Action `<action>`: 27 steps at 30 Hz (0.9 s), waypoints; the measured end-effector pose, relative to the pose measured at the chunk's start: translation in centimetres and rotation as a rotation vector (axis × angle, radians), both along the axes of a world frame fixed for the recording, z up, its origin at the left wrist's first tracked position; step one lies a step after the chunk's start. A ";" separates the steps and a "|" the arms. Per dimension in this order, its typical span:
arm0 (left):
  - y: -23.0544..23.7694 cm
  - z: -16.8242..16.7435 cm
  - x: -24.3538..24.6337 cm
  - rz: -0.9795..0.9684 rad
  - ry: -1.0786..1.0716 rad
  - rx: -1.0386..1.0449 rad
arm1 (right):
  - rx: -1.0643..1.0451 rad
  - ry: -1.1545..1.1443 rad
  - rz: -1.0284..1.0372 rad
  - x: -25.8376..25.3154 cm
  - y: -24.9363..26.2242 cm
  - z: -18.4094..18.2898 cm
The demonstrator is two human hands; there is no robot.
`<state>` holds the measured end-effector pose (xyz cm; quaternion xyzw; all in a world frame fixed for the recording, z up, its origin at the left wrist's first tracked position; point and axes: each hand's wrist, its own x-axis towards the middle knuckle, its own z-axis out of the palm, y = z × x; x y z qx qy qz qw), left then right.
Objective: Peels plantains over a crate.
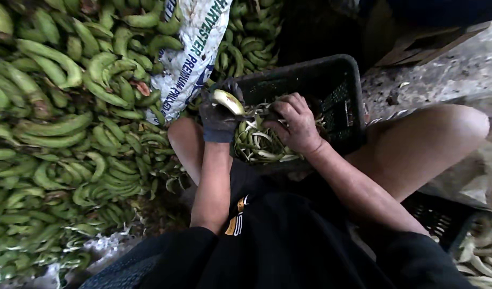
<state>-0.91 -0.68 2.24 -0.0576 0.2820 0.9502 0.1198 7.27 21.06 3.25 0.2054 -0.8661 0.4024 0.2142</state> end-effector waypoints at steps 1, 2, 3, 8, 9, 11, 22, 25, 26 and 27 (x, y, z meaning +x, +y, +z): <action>0.1 -0.1 0.2 0.007 -0.012 -0.010 | -0.009 -0.129 0.032 0.1 0.0 0.0; 0.1 -0.2 0.3 0.005 -0.002 0.002 | -0.021 -0.247 0.053 0.1 0.1 0.0; 0.3 -0.2 0.1 0.000 0.007 0.014 | -0.045 -0.289 0.068 0.0 0.0 0.0; 1.2 -0.7 -0.2 0.037 0.023 -0.004 | -0.002 -0.475 0.152 -0.6 -0.5 -0.5; 1.3 -0.7 -0.1 0.039 0.019 -0.009 | -0.018 -0.493 0.159 -0.6 -0.6 -0.8; 1.3 -0.9 0.2 0.017 0.014 0.048 | -0.046 -0.449 0.130 -0.4 -0.7 -1.1; 2.4 0.5 0.6 -0.224 0.072 -0.222 | -0.047 -0.492 0.029 -1.2 -1.0 -1.4; 3.2 0.8 1.3 -0.128 0.044 -0.460 | -0.006 -0.511 0.007 -0.9 -1.0 -1.2; 3.8 0.9 1.7 -0.071 0.037 -0.580 | 0.036 -0.497 -0.009 -0.9 -0.9 -1.1; 4.0 0.7 2.3 -0.011 0.037 -0.753 | 0.075 -0.486 -0.034 -0.9 -1.0 -1.1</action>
